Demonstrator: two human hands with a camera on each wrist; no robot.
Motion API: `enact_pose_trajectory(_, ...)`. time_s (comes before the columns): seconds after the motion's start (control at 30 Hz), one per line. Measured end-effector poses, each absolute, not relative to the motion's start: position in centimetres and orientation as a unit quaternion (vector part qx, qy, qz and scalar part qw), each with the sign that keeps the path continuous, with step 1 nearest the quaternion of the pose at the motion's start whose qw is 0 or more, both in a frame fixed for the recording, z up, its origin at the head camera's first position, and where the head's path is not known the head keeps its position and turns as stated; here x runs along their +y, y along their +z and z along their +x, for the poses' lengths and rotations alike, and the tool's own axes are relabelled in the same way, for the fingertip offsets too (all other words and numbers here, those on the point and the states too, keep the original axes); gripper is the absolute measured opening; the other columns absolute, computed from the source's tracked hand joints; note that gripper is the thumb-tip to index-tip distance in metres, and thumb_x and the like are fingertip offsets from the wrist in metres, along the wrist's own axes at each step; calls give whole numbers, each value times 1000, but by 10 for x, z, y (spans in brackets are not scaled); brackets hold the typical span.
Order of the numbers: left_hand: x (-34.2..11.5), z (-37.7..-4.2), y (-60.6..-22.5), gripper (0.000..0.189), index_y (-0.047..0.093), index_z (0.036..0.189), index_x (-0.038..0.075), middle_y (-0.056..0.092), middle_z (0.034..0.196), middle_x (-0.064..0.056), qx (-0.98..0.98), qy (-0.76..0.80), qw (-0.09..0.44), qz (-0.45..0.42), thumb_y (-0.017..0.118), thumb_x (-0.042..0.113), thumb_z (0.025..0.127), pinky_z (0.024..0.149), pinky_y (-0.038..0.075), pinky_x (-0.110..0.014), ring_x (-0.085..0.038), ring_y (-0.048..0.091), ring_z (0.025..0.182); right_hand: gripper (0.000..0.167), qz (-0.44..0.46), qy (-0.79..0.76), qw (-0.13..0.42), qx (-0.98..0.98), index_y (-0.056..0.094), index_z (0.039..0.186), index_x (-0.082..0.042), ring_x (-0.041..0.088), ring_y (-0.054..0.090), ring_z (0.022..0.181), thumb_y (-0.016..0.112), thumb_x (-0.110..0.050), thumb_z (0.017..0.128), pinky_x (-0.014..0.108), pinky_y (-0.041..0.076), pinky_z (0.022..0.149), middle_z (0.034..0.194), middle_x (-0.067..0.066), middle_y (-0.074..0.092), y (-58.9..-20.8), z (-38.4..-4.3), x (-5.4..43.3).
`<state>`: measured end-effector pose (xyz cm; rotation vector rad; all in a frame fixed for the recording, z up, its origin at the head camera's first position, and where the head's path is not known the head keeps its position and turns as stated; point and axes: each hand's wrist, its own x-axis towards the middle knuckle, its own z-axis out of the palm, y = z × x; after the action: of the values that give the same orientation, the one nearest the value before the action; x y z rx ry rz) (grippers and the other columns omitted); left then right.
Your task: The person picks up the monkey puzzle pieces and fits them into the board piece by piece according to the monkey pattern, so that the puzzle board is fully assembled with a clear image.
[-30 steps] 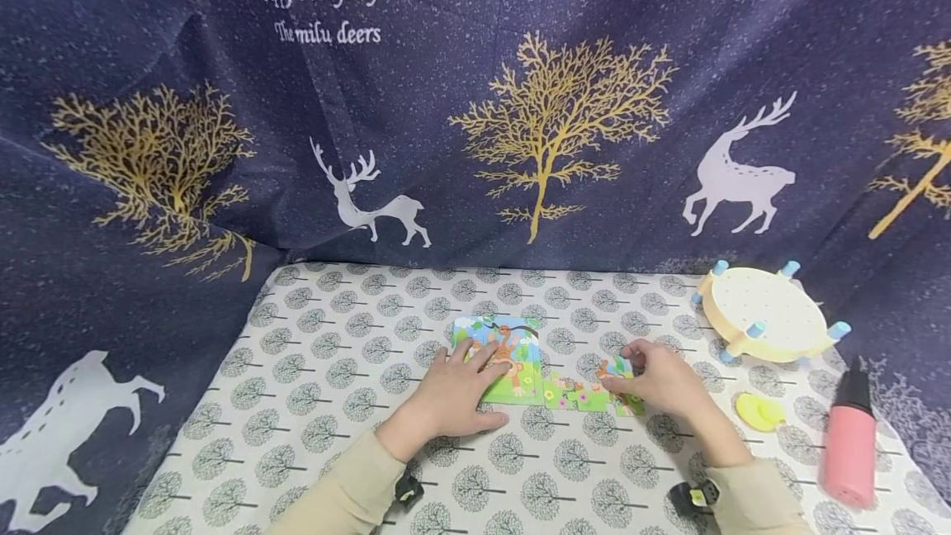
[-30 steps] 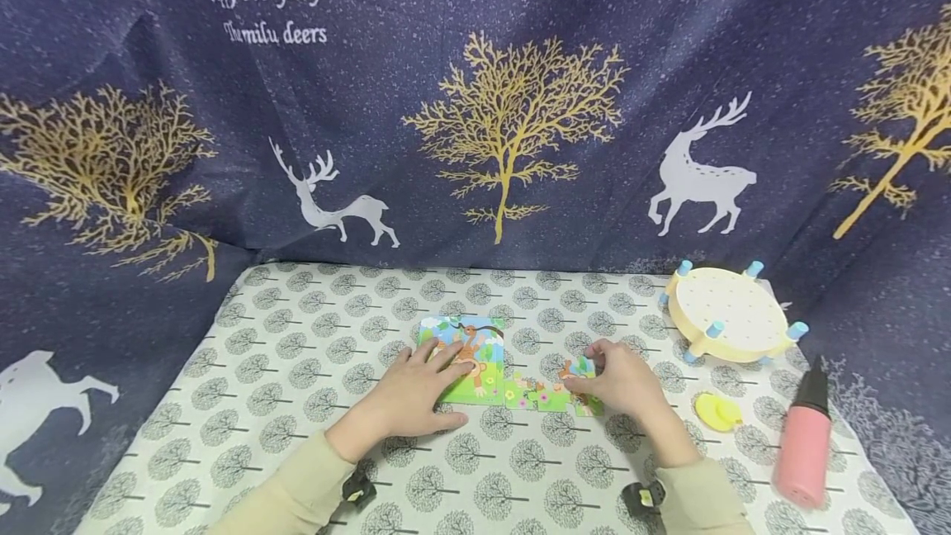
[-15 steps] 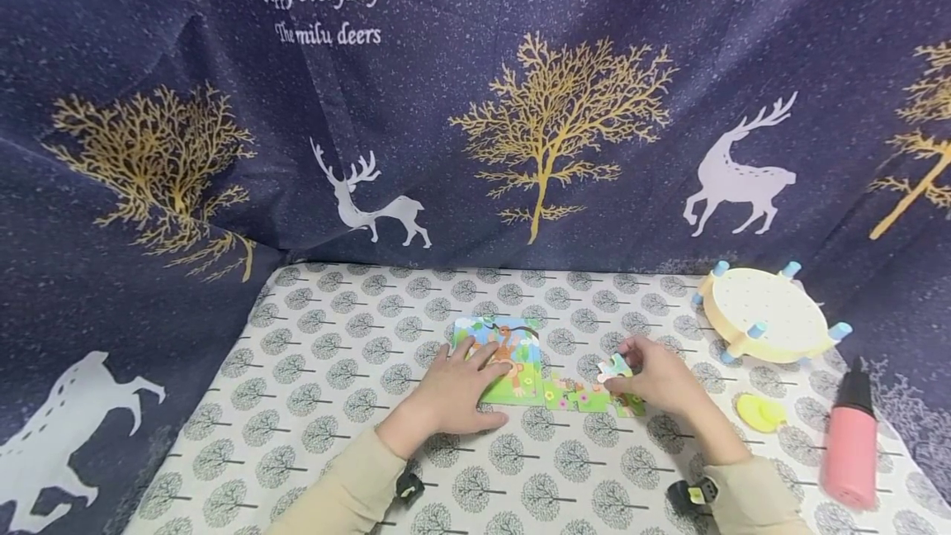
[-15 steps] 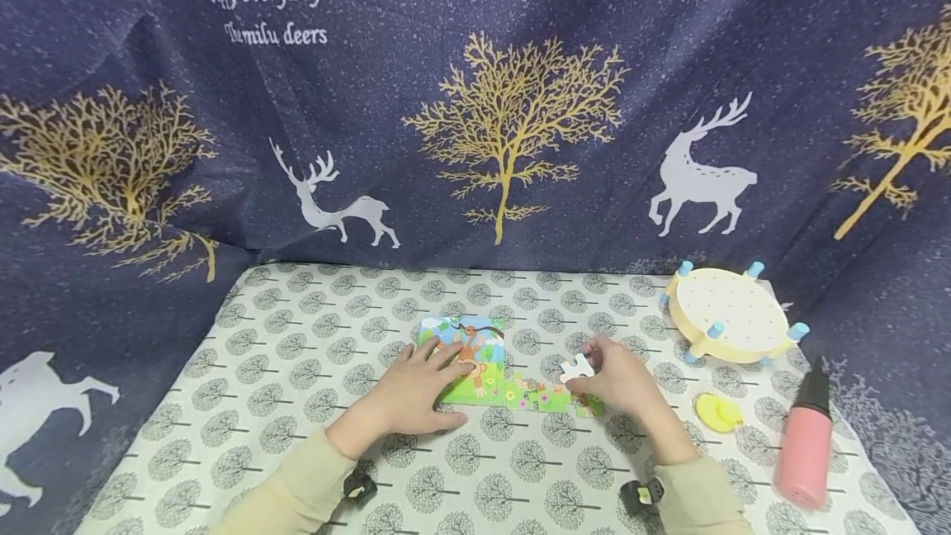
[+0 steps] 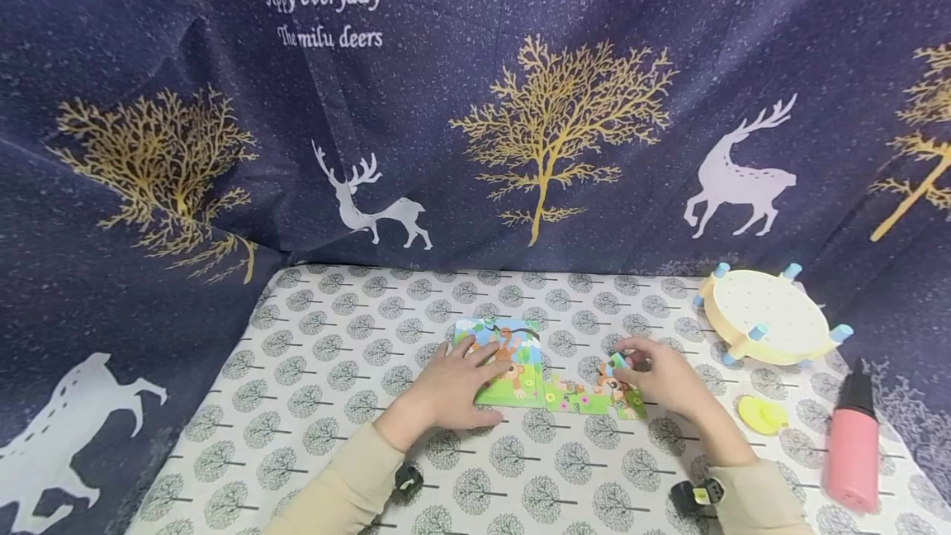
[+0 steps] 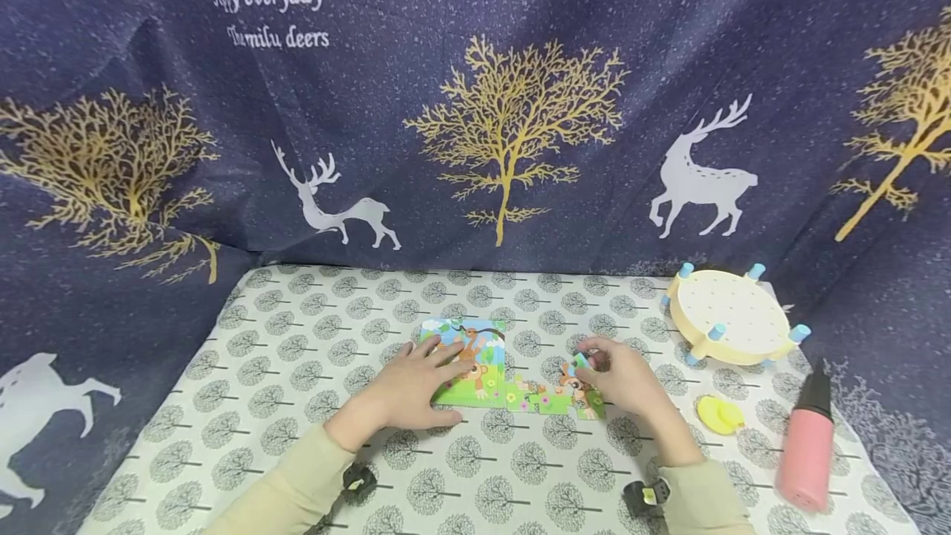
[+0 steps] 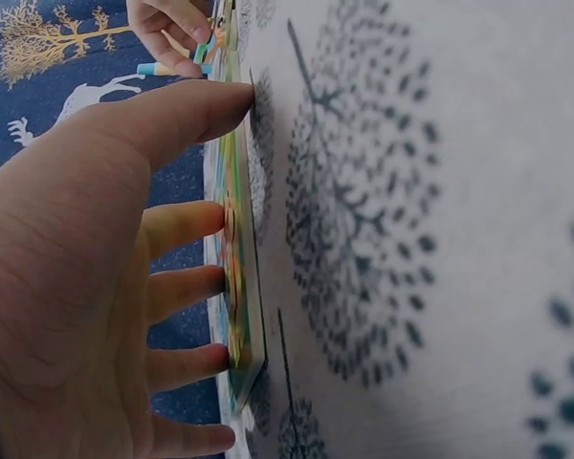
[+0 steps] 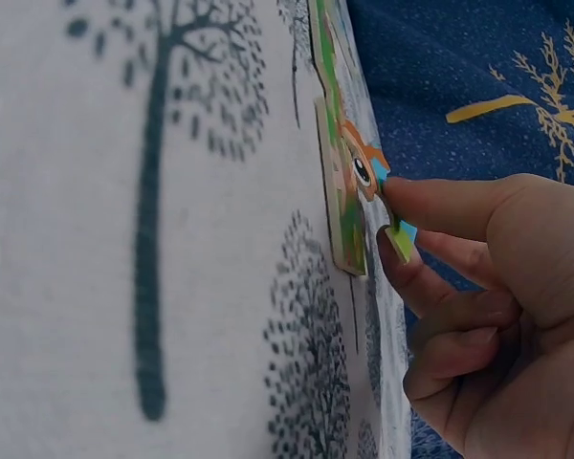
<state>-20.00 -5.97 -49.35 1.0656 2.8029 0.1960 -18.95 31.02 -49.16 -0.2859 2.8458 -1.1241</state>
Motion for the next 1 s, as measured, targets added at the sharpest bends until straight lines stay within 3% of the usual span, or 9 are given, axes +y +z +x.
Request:
enact_pose_trajectory(0.17,-61,-204,-494,82,41,161,29,29,169,-1,930,65,69,356,60,69,92,114,26,-75,-44,26,152,29,-85,-384,43,919,72,122,-9,17,69,82,76,-16,95,39,58,73,91,0,71,-491,-189,312)
enact_pose_trajectory(0.33,-62,-206,-491,81,44,160,28,33,168,1,930,70,78,352,63,68,91,114,27,-74,-42,28,152,25,-56,-398,53,914,72,118,-8,20,65,69,75,-19,96,33,55,57,92,4,72,-489,-191,310)
enact_pose_trajectory(0.47,-64,-208,-489,81,45,159,29,34,167,2,930,79,83,350,65,66,90,114,28,-73,-40,28,152,28,-30,-412,54,909,71,121,-7,21,62,67,74,-22,97,31,50,51,95,6,72,-487,-192,303)
enact_pose_trajectory(0.77,-67,-208,-491,80,44,160,28,32,168,5,929,94,83,349,66,61,91,114,26,-75,-37,26,154,28,-35,-439,38,897,74,118,-6,22,63,62,76,-22,95,31,52,50,92,5,74,-492,-204,272)
enact_pose_trajectory(1.0,-69,-209,-493,80,43,160,27,30,169,6,927,94,89,352,66,60,92,114,27,-74,-36,25,154,23,-32,-470,61,880,74,115,-6,20,63,65,75,-18,95,31,52,48,96,7,75,-496,-213,240)
